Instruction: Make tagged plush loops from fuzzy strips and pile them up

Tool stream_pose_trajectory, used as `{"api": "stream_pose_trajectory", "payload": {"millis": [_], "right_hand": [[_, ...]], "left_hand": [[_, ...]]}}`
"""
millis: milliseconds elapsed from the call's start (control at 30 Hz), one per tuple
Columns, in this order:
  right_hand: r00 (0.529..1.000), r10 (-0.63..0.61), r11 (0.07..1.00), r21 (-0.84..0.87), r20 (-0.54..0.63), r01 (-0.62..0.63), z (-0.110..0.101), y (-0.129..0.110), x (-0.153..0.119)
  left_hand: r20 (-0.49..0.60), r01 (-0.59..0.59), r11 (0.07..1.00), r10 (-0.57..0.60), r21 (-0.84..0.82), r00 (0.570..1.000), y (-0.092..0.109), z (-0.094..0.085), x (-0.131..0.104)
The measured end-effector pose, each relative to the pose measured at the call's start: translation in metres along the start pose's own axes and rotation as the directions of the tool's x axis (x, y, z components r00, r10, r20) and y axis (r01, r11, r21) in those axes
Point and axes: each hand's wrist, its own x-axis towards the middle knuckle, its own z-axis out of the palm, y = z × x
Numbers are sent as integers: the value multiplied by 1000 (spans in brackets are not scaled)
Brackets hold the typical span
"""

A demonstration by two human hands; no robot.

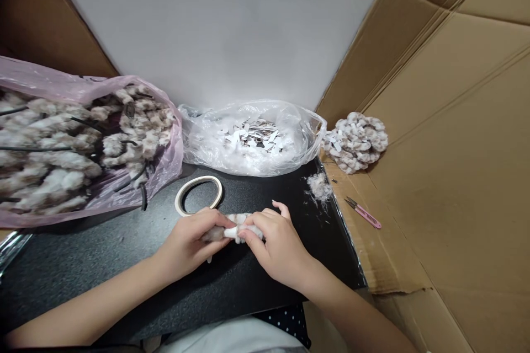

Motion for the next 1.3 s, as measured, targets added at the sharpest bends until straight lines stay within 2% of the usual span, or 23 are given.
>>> {"api": "stream_pose_trajectory", "payload": {"millis": [67,167,267,333,500,600,733,900,967,1033,1133,1233,1300], "right_hand": [[1000,8,1000,15,-6,-8,0,0,-1],[1000,25,991,134,7,-26,-4,1,-1],[992,114,922,364,62,-129,-8,2,3],[978,181,863,460,100,-207,-8,2,6],[961,263,782,563,90,-267,-5,1,12],[956,280,763,585,82,-274,-4,1,15],[959,282,811,523,44,-262,-6,-3,16],[962,271,886,399,-36,-234,-9,-11,13],[971,217,932,317,-101,-175,-7,-13,9],[974,110,974,217,-200,-65,-4,-15,4],[935,-71,995,47,-346,93,6,-16,-4],[892,-164,986,-100,-420,135,15,-16,-10],[877,-187,981,-136,-442,140,17,-16,-11]], "left_hand": [[-42,-187,969,197,163,980,-3,0,-1],[-20,-357,868,387,345,922,-4,-1,0],[1,-443,791,488,423,873,-2,-3,3],[3,-466,769,517,437,856,-1,-3,3],[-7,-434,828,467,355,884,-2,-1,0],[8,-466,831,487,303,873,-3,-1,-1],[60,-508,805,516,307,854,-1,-3,1],[40,-478,812,495,335,868,-1,-3,3],[26,-459,824,478,332,878,-2,-2,3],[5,-416,850,438,325,899,-3,-1,2],[-22,-324,890,349,322,937,-3,1,1],[-44,-263,910,292,321,955,-1,2,0],[-48,-247,913,277,325,960,-1,3,0]]}}
